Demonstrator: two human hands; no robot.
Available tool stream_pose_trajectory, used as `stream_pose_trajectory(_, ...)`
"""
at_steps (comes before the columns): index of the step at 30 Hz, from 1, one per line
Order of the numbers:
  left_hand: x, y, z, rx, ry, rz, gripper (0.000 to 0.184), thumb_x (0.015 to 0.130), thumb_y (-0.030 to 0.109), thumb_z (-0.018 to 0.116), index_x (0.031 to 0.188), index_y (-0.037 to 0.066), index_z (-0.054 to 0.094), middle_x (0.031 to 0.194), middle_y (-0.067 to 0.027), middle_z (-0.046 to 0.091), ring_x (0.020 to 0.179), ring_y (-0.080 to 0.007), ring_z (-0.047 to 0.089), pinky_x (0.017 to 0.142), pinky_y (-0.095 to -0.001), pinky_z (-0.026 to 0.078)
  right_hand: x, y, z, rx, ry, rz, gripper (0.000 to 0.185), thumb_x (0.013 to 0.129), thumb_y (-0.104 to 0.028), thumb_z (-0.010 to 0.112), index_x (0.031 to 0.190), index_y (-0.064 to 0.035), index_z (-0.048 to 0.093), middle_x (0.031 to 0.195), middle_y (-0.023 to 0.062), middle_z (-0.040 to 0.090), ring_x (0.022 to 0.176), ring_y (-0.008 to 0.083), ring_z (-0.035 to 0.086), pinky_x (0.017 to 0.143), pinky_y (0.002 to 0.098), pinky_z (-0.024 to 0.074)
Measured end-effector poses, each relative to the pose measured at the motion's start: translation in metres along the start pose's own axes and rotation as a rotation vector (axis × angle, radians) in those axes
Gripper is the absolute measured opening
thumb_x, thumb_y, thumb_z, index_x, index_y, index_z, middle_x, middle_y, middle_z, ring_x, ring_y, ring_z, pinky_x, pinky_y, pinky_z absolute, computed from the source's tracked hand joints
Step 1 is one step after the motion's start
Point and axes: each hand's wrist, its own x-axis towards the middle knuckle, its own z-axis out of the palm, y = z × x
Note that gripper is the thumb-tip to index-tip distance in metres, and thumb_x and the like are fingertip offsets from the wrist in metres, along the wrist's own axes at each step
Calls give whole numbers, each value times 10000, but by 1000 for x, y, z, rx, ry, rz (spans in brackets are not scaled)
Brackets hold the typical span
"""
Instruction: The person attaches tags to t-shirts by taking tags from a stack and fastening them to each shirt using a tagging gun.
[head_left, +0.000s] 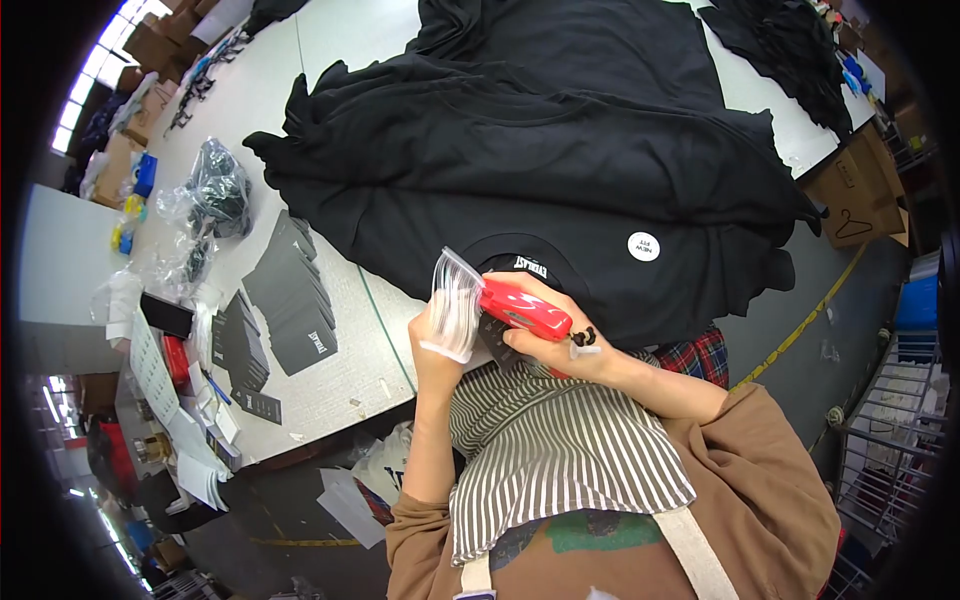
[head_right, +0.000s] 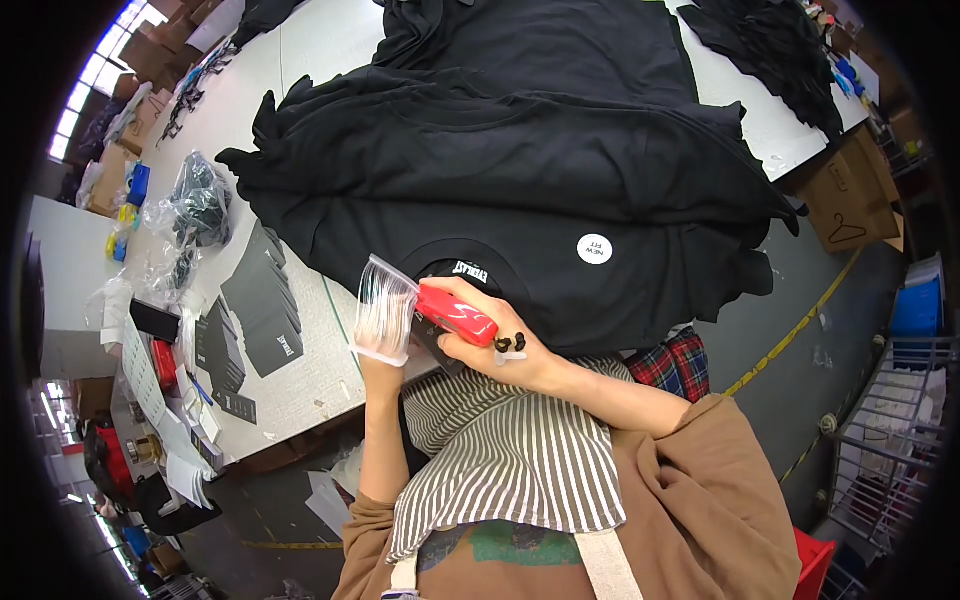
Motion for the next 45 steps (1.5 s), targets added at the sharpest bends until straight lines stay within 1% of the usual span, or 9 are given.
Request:
stream_pose_trajectory(2, 0, -3, -4, 387, 9, 253, 100, 805, 45, 589, 875, -8, 638, 750, -48, 613, 580, -130, 499, 558, -263, 391, -6, -5, -8, -68, -31, -70, 573, 733, 33, 569, 1296, 1, 463, 1168, 113, 588, 976, 191, 586, 834, 292, 480)
stream_pose_trajectory(4, 0, 9, -24, 14, 44, -248, 102, 833, 73, 585, 794, -10, 630, 671, -23, 551, 547, -130, 435, 525, -276, 349, -13, -28, -28, 111, 31, -30, 543, 716, -25, 629, 1244, 13, 508, 1189, 152, 575, 1023, 252, 591, 895, 327, 465)
stream_pose_trajectory(8, 1, -4, -47, -109, -55, -55, 165, 879, 107, 565, 751, 7, 591, 563, 17, 441, 483, -81, 343, 459, -224, 280, -14, -44, -64, 135, -118, -149, 454, 715, -86, 673, 1148, 10, 575, 1151, 172, 576, 964, 274, 601, 839, 311, 474)
stream_pose_trajectory(12, 39, 33, -42, -924, 2, -657, 214, 919, 130, 534, 723, 43, 543, 517, 45, 385, 440, -35, 281, 415, -174, 228, 0, -43, -70, -1064, -607, -556, 559, 710, -170, 741, 1190, 3, 512, 1212, 225, 515, 936, 272, 609, 716, 291, 497)
stream_pose_trajectory(17, 42, 58, 2, -902, 106, -764, 195, 928, 140, 530, 757, 48, 547, 574, 17, 462, 449, -40, 349, 421, -167, 283, -30, -101, -70, -1248, -914, -296, 380, 585, -186, 752, 874, -17, 571, 796, 202, 588, 603, 268, 559, 509, 342, 464)
stream_pose_trajectory(23, 54, 73, 42, -868, 197, -894, 173, 940, 152, 526, 800, 54, 553, 644, -18, 558, 460, -46, 433, 429, -158, 353, -38, -99, -80, -1174, -877, -256, 375, 553, -137, 738, 854, -18, 547, 690, 147, 583, 604, 269, 560, 517, 337, 465)
stream_pose_trajectory(27, 36, 37, 14, -967, -149, -817, 153, 930, 149, 537, 873, 13, 578, 771, -76, 617, 555, -89, 538, 514, -182, 437, 1, -101, -102, -758, -834, -177, 372, 549, -101, 729, 859, -16, 541, 690, 138, 592, 628, 279, 568, 528, 337, 466)
stream_pose_trajectory(37, 49, 49, 17, -707, -170, -865, 170, 917, 153, 558, 925, -15, 583, 799, -100, 611, 600, -106, 557, 528, -195, 445, -19, -134, -91, -1188, -946, -327, 600, 561, -81, 696, 1125, -14, 500, 777, 100, 548, 720, 243, 536, 607, 317, 454)
stream_pose_trajectory(45, 61, 50, 13, -831, -147, -899, 158, 918, 130, 546, 923, -27, 567, 863, -143, 623, 647, -147, 600, 535, -198, 469, -24, -126, -88, -1136, -919, -294, 439, 538, -44, 705, 929, -9, 508, 749, 129, 582, 718, 273, 542, 617, 337, 451)
